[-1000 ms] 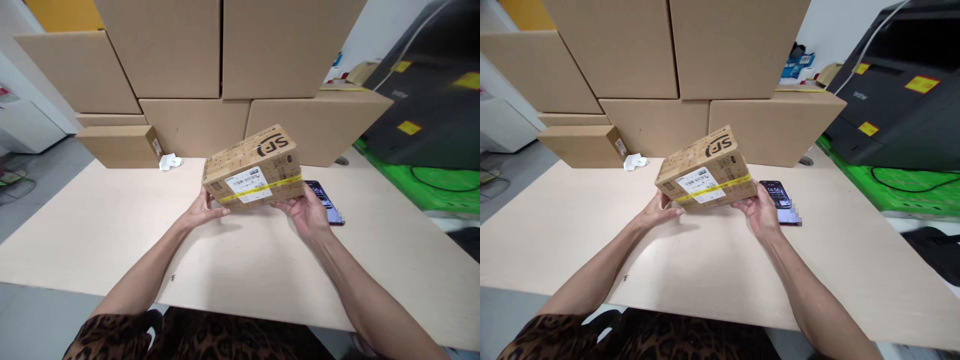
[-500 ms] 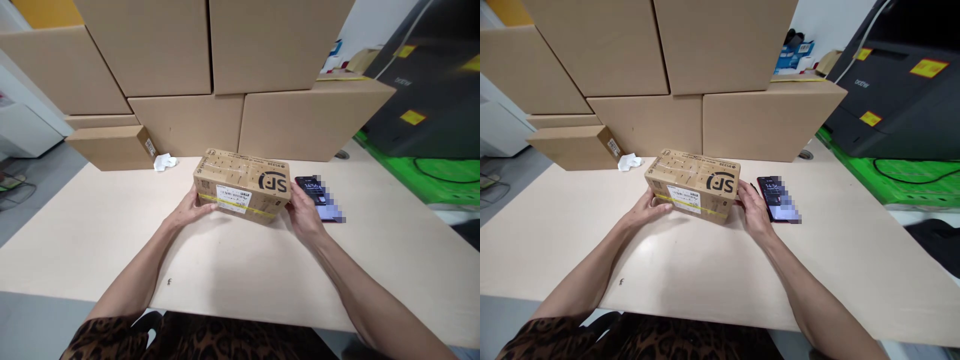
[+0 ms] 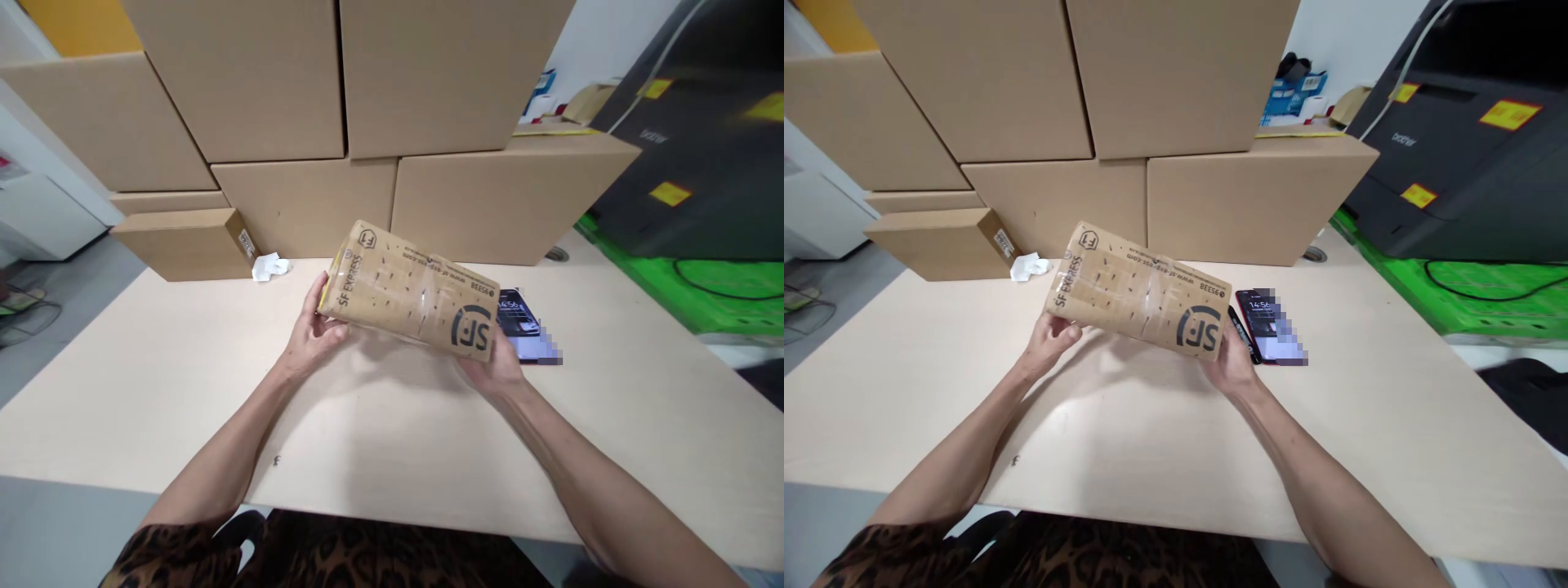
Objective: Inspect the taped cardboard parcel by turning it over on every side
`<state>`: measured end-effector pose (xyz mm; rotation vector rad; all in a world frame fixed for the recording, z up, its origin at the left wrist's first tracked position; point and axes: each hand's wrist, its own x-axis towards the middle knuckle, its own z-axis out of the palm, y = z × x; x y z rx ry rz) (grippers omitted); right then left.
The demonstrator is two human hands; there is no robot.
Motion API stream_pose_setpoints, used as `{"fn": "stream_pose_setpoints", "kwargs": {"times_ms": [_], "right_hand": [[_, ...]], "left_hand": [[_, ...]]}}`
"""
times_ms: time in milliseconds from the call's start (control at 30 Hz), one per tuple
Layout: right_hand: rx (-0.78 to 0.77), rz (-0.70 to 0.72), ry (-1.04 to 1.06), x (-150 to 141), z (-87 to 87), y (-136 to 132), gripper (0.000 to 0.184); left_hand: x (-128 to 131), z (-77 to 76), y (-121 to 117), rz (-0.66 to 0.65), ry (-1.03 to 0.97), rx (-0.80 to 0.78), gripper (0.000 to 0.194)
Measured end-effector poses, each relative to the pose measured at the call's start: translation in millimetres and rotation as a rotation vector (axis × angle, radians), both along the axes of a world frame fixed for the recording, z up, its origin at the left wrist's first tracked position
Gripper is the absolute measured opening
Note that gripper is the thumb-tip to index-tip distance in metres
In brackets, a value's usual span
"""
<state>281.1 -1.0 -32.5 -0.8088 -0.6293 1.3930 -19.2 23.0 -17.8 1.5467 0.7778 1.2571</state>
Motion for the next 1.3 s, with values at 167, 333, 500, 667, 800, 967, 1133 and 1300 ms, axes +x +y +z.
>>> {"fn": "stream_pose_setpoints", "kwargs": {"times_ms": [167, 333, 500, 667, 800, 967, 1133, 1300], "right_hand": [[-0.023, -0.055, 0.065, 0.9, 4.2, 0.1, 0.043], [0.031, -0.025, 0.046, 3.1, 15.3, 0.1, 0.041], [0.03, 0.038, 0.0, 2.0, 18.0, -2.0, 0.038], [0.008, -0.002, -0.12, 4.9, 7.9, 0.3, 0.039], [-0.03, -0.118, -0.205, 6.7, 6.3, 1.3, 0.049], [-0.035, -0.111, -0.206, 2.9, 13.8, -1.8, 0.055], [0.05, -0.157, -0.062, 6.7, 20.0, -0.2, 0.045], [0.055, -0.087, -0.203, -0.2, 20.0, -3.6, 0.043]], "left_hand": [[-1.9, 1.4, -1.0, 0.181, -0.108, 0.079, 0.114], [0.2, 5.2, -1.0, 0.069, -0.168, -0.231, 0.093], [1.6, 15.6, -7.2, 0.077, -0.218, -0.072, 0.088], [-6.4, 24.4, -7.7, 0.147, -0.227, 0.037, 0.082], [1.6, 15.1, -5.4, 0.045, -0.135, -0.083, 0.072], [8.0, 9.8, -8.0, -0.076, -0.198, -0.284, 0.067], [0.3, 19.0, -9.2, -0.004, -0.227, -0.256, 0.072], [-5.9, 13.1, -3.4, 0.059, -0.154, -0.295, 0.099]]}}
